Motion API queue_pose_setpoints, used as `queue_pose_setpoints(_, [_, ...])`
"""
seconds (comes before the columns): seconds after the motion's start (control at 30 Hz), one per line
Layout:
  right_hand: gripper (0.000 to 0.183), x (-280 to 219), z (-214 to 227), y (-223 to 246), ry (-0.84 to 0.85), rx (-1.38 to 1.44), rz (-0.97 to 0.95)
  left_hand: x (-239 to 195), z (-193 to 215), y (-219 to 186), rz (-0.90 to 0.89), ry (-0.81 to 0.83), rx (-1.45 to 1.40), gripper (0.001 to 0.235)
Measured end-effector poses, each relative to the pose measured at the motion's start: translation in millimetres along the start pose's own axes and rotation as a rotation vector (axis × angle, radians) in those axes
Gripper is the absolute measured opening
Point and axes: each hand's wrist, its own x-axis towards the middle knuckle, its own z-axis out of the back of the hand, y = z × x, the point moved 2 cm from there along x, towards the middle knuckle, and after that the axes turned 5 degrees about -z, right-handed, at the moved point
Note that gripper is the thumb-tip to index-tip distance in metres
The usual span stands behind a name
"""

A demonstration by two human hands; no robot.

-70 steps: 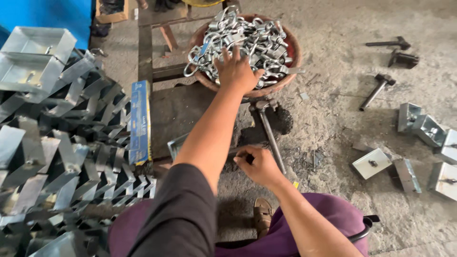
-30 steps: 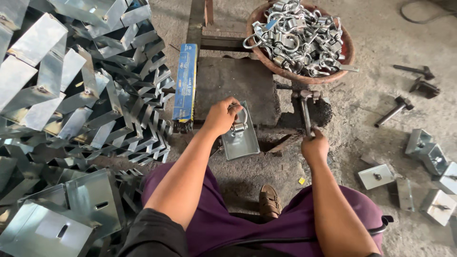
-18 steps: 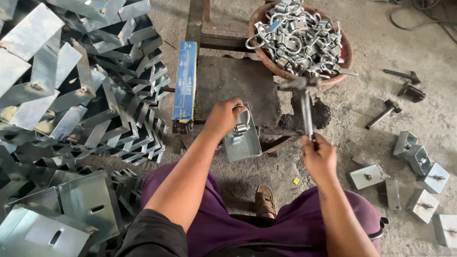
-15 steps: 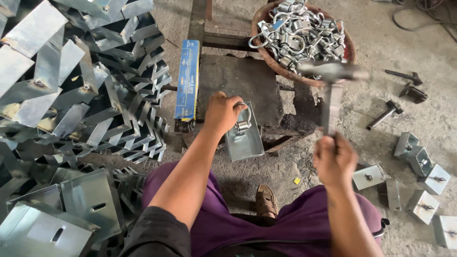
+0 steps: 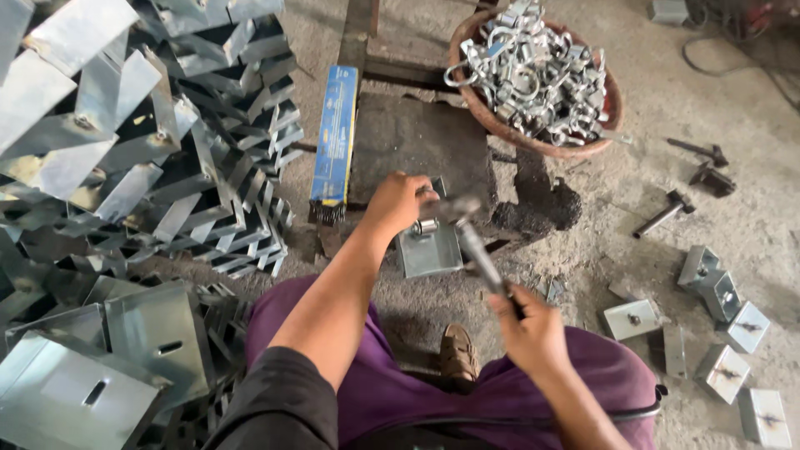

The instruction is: The person welds metal components together, attaching a small metal hinge to a rectangular metal box using a welding tool and later tapping it with a hammer.

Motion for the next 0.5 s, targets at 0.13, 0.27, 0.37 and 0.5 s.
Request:
queue_pose_setpoints(0.13, [0.037, -2, 50, 12, -0.246, 0.432, 0.38, 1, 2, 9, -0.015, -0.073, -0.067, 0.023])
queue_pose_setpoints(0.27, [0.041, 13, 84, 15, -0.266, 0.533, 0.513, 5, 13, 8, 0.024, -0.128, 0.066, 0.032])
queue_pose_setpoints(0.37, [0.037, 31, 82, -6, -0.263, 0.377, 0.388, 5, 29, -10, 0.051, 0.032, 0.082, 0.027])
queue_pose_setpoints(0.5, [0.029, 55, 45, -51, -0.302, 0.009, -0.147, -3, 59, -62, -0.268, -0.2, 0.265, 0.024])
